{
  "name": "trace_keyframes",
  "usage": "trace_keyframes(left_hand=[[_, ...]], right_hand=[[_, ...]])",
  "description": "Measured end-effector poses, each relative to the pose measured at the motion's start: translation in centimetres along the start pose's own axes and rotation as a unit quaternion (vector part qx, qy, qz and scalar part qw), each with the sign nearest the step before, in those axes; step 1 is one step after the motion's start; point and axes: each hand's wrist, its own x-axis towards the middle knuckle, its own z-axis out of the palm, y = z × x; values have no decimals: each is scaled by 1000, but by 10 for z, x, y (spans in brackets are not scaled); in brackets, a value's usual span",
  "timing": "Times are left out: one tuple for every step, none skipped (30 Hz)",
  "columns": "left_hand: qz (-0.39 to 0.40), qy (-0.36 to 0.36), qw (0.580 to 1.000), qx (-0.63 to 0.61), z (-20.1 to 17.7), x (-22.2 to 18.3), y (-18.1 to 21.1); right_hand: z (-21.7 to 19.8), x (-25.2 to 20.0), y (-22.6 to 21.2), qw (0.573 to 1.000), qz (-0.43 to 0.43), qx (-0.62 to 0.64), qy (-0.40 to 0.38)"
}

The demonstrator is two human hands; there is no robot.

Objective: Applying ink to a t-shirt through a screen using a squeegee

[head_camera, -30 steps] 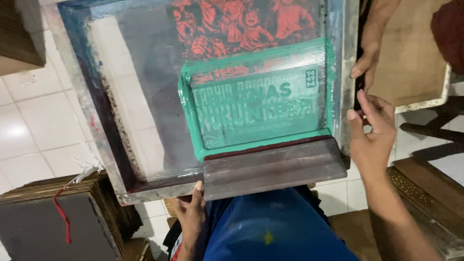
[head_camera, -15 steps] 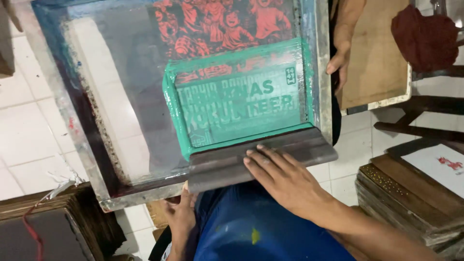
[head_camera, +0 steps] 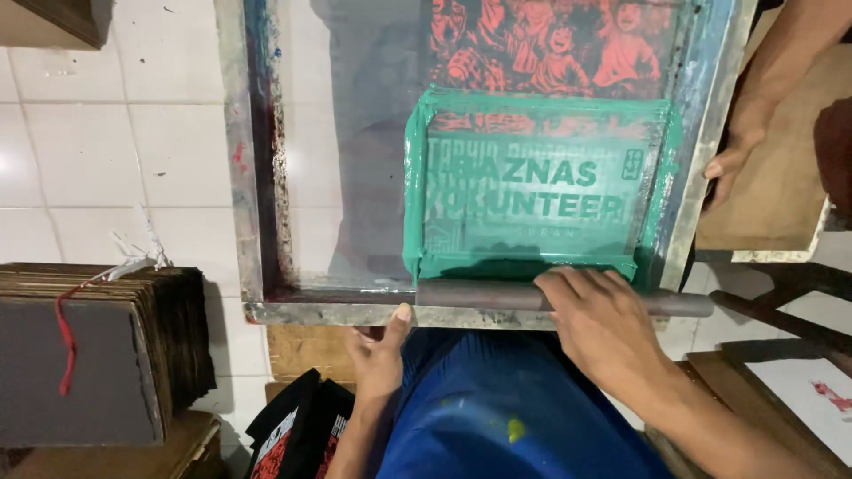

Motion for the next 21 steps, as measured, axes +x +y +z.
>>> trace_keyframes(left_hand=[[7, -7, 1000, 11, 0, -1, 2], [4, -6, 1000, 11, -2, -1, 1], [31, -26, 999, 6, -3, 1, -1], [59, -45, 997, 2, -3, 2, -2], [58, -47, 997, 1, -4, 4, -3], [75, -46, 996, 16, -5, 5, -4], [91, -46, 994, 32, -6, 5, -5], [90, -47, 994, 32, -7, 6, -7], [93, -41, 994, 43, -7, 7, -8], [96, -35, 993, 53, -8, 7, -10], [97, -38, 993, 54, -9, 8, -10], [103, -44, 993, 47, -9, 9, -10], [108, -51, 992, 41, -9, 9, -11], [106, -56, 992, 42, -9, 11, -15], [96, -37, 994, 43, -10, 13, -19], [86, -17, 995, 45, -13, 14, -23], [83, -22, 995, 48, -11, 10, -18], [96, -40, 993, 59, -10, 6, -13], [114, -58, 990, 66, -6, 6, -6], [115, -63, 989, 64, -8, 5, -6], [111, -54, 990, 73, -8, 5, -7]], right_hand=[[10, -4, 0, 1000, 1, -7, -4], [9, 0, 3, 1000, 1, -7, -7], [7, 6, 7, 1000, -1, 10, 3], [6, 12, 12, 1000, -3, 27, 14], [1, 26, 21, 1000, -2, 26, 14], [-3, 40, 31, 999, -7, 20, 25], [-8, 52, 41, 999, -12, 15, 36], [-17, 70, 52, 999, -10, 14, 35], [-26, 87, 63, 999, -4, -5, 35], [-35, 103, 74, 999, 3, -24, 36], [-50, 122, 79, 999, 5, -26, 37], [-65, 139, 84, 1000, 25, -9, 0], [-80, 155, 90, 998, 48, 7, -39], [-83, 167, 102, 998, 53, 6, -39], [-84, 176, 113, 999, 34, -16, -29], [-86, 185, 124, 999, 15, -38, -18], [-87, 182, 118, 999, 22, -39, -20], [-89, 180, 111, 998, 36, -36, -28], [-93, 181, 104, 998, 47, -37, -32], [-73, 161, 93, 997, 51, -40, -29], [-53, 143, 82, 990, 35, -106, 86]])
